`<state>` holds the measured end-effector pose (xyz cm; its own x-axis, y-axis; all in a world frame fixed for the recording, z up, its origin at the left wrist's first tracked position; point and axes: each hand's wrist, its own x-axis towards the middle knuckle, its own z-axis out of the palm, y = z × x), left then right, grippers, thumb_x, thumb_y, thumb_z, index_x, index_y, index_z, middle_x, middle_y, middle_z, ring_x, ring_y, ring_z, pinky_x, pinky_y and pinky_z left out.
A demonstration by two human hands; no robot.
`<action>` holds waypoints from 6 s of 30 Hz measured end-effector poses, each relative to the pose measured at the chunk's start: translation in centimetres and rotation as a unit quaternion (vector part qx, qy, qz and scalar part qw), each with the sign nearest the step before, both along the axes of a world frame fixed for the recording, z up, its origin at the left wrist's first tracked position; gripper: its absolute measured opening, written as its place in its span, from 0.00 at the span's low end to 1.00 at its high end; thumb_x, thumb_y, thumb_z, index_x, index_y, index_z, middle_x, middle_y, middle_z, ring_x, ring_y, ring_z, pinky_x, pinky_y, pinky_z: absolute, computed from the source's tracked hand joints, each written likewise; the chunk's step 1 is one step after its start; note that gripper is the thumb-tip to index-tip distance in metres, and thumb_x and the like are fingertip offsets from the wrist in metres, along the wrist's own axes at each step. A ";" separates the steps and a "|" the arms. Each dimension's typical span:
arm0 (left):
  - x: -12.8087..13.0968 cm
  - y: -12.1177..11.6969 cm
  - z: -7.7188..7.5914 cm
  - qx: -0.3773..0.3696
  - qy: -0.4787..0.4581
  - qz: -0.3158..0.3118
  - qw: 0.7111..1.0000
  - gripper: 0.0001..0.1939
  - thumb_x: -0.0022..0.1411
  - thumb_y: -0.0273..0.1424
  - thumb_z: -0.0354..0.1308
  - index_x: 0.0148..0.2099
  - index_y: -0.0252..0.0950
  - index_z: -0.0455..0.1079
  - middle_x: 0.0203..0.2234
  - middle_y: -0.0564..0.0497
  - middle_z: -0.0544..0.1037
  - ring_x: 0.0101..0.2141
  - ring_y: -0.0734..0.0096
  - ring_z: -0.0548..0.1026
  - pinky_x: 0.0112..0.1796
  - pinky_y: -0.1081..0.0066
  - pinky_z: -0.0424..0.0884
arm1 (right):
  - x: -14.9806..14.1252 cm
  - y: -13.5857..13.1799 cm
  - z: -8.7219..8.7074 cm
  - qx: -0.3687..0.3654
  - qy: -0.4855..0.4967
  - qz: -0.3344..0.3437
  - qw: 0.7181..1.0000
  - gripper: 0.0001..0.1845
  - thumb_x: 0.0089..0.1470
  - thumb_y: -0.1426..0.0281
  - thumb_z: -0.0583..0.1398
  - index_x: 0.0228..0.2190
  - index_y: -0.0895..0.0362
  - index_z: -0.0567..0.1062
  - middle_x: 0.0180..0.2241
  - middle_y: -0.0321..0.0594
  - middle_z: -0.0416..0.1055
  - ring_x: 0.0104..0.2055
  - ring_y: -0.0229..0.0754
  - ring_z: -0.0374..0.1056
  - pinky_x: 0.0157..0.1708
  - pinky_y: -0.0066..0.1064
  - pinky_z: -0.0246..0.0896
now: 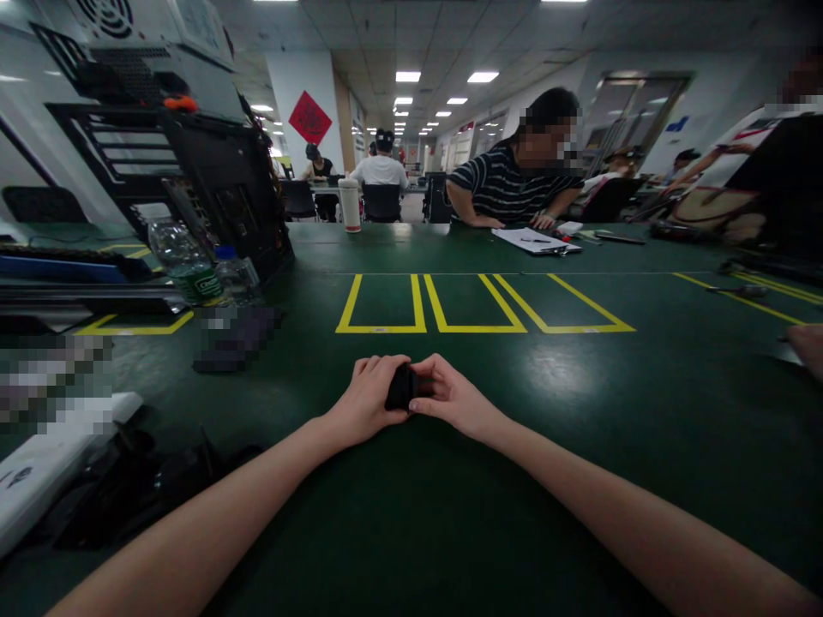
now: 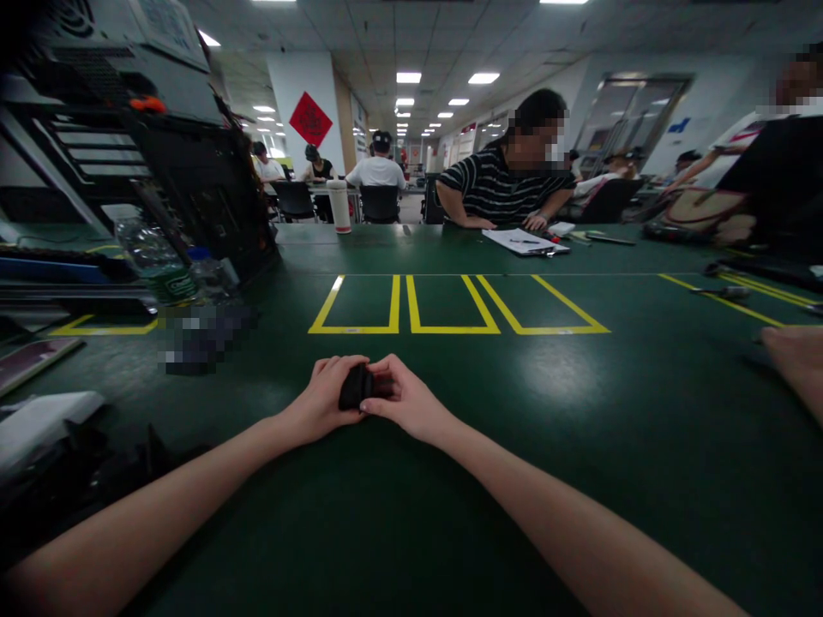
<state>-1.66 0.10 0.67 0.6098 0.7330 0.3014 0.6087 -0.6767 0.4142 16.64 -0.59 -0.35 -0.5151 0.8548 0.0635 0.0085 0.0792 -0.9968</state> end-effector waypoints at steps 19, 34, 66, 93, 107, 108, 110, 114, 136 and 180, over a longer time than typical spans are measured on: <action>0.0 -0.1 0.1 -0.003 -0.005 -0.005 1.000 0.28 0.51 0.32 0.57 0.53 0.39 0.50 0.45 0.47 0.64 0.44 0.60 0.64 0.46 0.58 0.56 | 0.1 -0.3 0.3 0.010 -0.005 -0.009 1.000 0.19 0.44 0.73 0.61 0.39 0.52 0.62 0.44 0.36 0.61 0.48 0.42 0.61 0.46 0.39 0.61; 0.1 0.4 -0.9 0.024 -0.012 0.002 1.000 0.30 0.49 0.30 0.59 0.52 0.39 0.51 0.43 0.48 0.65 0.43 0.61 0.63 0.45 0.60 0.56 | 0.0 -0.4 0.1 0.020 -0.015 -0.016 1.000 0.18 0.45 0.72 0.60 0.39 0.53 0.62 0.43 0.37 0.62 0.47 0.41 0.61 0.47 0.41 0.59; 0.2 0.2 -0.5 0.005 -0.014 -0.005 1.000 0.28 0.51 0.33 0.58 0.52 0.39 0.50 0.44 0.48 0.64 0.44 0.60 0.63 0.45 0.59 0.56 | 0.1 -0.3 0.3 -0.009 -0.023 -0.043 0.999 0.15 0.48 0.68 0.58 0.40 0.54 0.63 0.43 0.39 0.62 0.46 0.42 0.61 0.46 0.41 0.59; 0.2 0.1 -0.3 0.002 -0.006 -0.002 1.000 0.28 0.51 0.32 0.58 0.52 0.39 0.50 0.44 0.47 0.65 0.44 0.59 0.64 0.45 0.58 0.56 | 0.3 0.0 -0.1 -0.013 0.005 -0.019 1.000 0.19 0.42 0.71 0.62 0.38 0.53 0.62 0.42 0.37 0.62 0.47 0.41 0.61 0.46 0.40 0.60; 0.1 0.3 -0.6 0.009 -0.008 0.001 1.000 0.29 0.50 0.31 0.59 0.52 0.39 0.50 0.44 0.47 0.64 0.44 0.60 0.63 0.45 0.59 0.56 | 0.5 -0.1 0.3 -0.007 -0.013 -0.009 1.000 0.20 0.43 0.72 0.61 0.39 0.53 0.62 0.43 0.38 0.61 0.46 0.41 0.61 0.45 0.39 0.60; 0.1 0.3 -0.7 0.017 -0.011 0.006 1.000 0.30 0.49 0.30 0.59 0.52 0.39 0.50 0.44 0.47 0.65 0.44 0.60 0.63 0.45 0.59 0.55 | 0.5 -0.1 0.3 -0.006 -0.008 -0.005 1.000 0.21 0.42 0.72 0.62 0.39 0.53 0.62 0.43 0.37 0.61 0.47 0.41 0.61 0.45 0.39 0.60; 0.2 0.4 -0.9 0.020 -0.013 0.007 1.000 0.30 0.49 0.31 0.59 0.52 0.39 0.50 0.44 0.47 0.65 0.43 0.60 0.64 0.45 0.59 0.56 | 0.4 -0.2 0.2 -0.005 -0.002 -0.010 1.000 0.20 0.42 0.71 0.62 0.38 0.53 0.62 0.42 0.37 0.61 0.46 0.41 0.61 0.45 0.39 0.60; 0.3 0.4 -0.8 0.013 -0.014 0.001 1.000 0.29 0.50 0.33 0.59 0.52 0.39 0.51 0.44 0.47 0.65 0.44 0.60 0.63 0.45 0.59 0.56 | 0.0 -0.3 0.1 0.002 0.002 -0.045 0.999 0.13 0.47 0.66 0.58 0.37 0.54 0.63 0.40 0.37 0.62 0.41 0.40 0.64 0.40 0.38 0.63; 0.5 0.4 -1.0 0.021 -0.015 0.005 1.000 0.29 0.50 0.33 0.59 0.52 0.38 0.51 0.43 0.48 0.65 0.43 0.61 0.64 0.45 0.60 0.56 | 0.0 -0.2 -0.1 0.011 -0.017 -0.055 0.998 0.14 0.48 0.66 0.58 0.38 0.53 0.63 0.41 0.38 0.63 0.45 0.42 0.62 0.44 0.41 0.61; 0.3 0.6 -1.3 0.031 -0.016 0.007 0.999 0.30 0.48 0.30 0.60 0.52 0.38 0.51 0.44 0.47 0.65 0.43 0.60 0.63 0.45 0.59 0.55 | 0.5 -0.4 0.3 0.012 -0.017 -0.005 1.000 0.21 0.43 0.72 0.62 0.40 0.53 0.62 0.44 0.38 0.60 0.45 0.40 0.62 0.46 0.39 0.60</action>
